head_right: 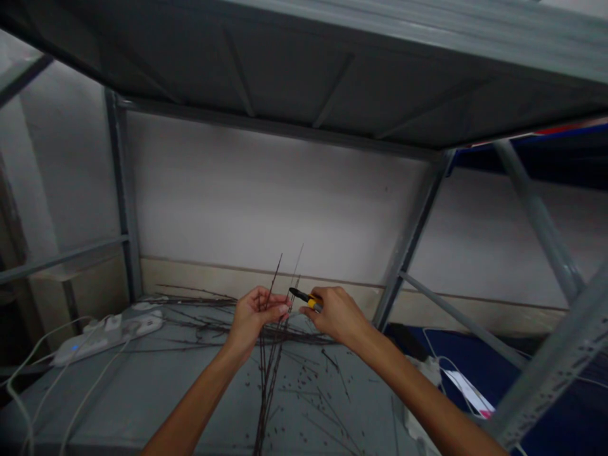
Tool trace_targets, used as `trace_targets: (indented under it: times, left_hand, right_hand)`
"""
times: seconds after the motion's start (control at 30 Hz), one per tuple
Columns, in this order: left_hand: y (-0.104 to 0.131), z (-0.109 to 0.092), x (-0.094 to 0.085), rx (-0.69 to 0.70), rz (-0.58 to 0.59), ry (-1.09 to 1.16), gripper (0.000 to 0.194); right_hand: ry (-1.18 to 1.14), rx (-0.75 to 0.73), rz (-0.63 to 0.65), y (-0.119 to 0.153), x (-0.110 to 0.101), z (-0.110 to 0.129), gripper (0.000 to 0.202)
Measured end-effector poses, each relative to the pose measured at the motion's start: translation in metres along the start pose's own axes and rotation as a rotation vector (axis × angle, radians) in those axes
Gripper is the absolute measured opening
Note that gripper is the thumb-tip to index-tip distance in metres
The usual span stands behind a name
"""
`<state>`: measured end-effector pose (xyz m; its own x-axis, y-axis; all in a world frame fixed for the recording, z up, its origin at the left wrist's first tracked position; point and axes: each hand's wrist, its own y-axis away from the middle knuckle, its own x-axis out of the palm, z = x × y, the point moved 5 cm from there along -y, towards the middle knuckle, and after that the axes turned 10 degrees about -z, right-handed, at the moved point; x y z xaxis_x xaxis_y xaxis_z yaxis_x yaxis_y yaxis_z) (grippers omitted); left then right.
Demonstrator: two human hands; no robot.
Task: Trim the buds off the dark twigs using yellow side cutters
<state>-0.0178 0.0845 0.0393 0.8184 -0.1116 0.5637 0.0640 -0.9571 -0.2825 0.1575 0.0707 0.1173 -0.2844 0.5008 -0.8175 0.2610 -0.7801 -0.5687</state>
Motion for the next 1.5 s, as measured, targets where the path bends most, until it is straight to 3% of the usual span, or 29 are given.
trace_targets:
  times: [0.23,0.5,0.63,0.73,0.83,0.93,1.03,1.13,1.23,1.43,1.5]
  left_hand:
    - [0.003,0.002,0.003,-0.019,-0.002,-0.013,0.043]
    - [0.007,-0.001,0.003,-0.002,0.019,-0.021,0.040]
    - [0.013,-0.007,0.001,-0.014,0.003,-0.021,0.039]
    - [0.022,-0.023,-0.002,-0.018,-0.028,0.051,0.037]
    - [0.033,-0.045,-0.006,-0.019,-0.060,0.094,0.037]
    - [0.042,-0.063,-0.009,-0.011,-0.056,0.103,0.037]
    - [0.044,-0.073,-0.011,0.000,-0.043,0.124,0.034]
    - [0.040,-0.077,-0.014,0.046,-0.054,0.090,0.027]
    - [0.031,-0.073,-0.013,0.107,-0.059,0.022,0.028]
    - [0.009,-0.047,-0.005,0.094,-0.135,-0.123,0.073]
    - [0.005,-0.039,-0.002,0.052,-0.134,-0.172,0.069]
  right_hand:
    - [-0.008,-0.016,0.010,-0.001,0.003,0.004,0.025]
    - [-0.005,-0.007,-0.014,0.003,0.007,0.005,0.040]
    - [-0.188,0.113,-0.032,0.000,0.010,-0.007,0.042]
    - [-0.438,0.328,-0.003,0.002,0.026,-0.023,0.045]
    - [-0.595,0.475,0.074,0.015,0.056,-0.029,0.050]
    - [-0.784,0.551,0.116,0.031,0.086,-0.018,0.051]
    - [-0.973,0.546,0.130,0.040,0.101,0.004,0.048]
    - [-1.217,0.521,0.099,0.040,0.096,0.027,0.042]
    - [-1.433,0.524,-0.012,0.038,0.082,0.041,0.041]
    - [-1.307,0.441,-0.182,0.038,0.059,0.057,0.042]
    - [-1.283,0.446,-0.182,0.039,0.057,0.058,0.044]
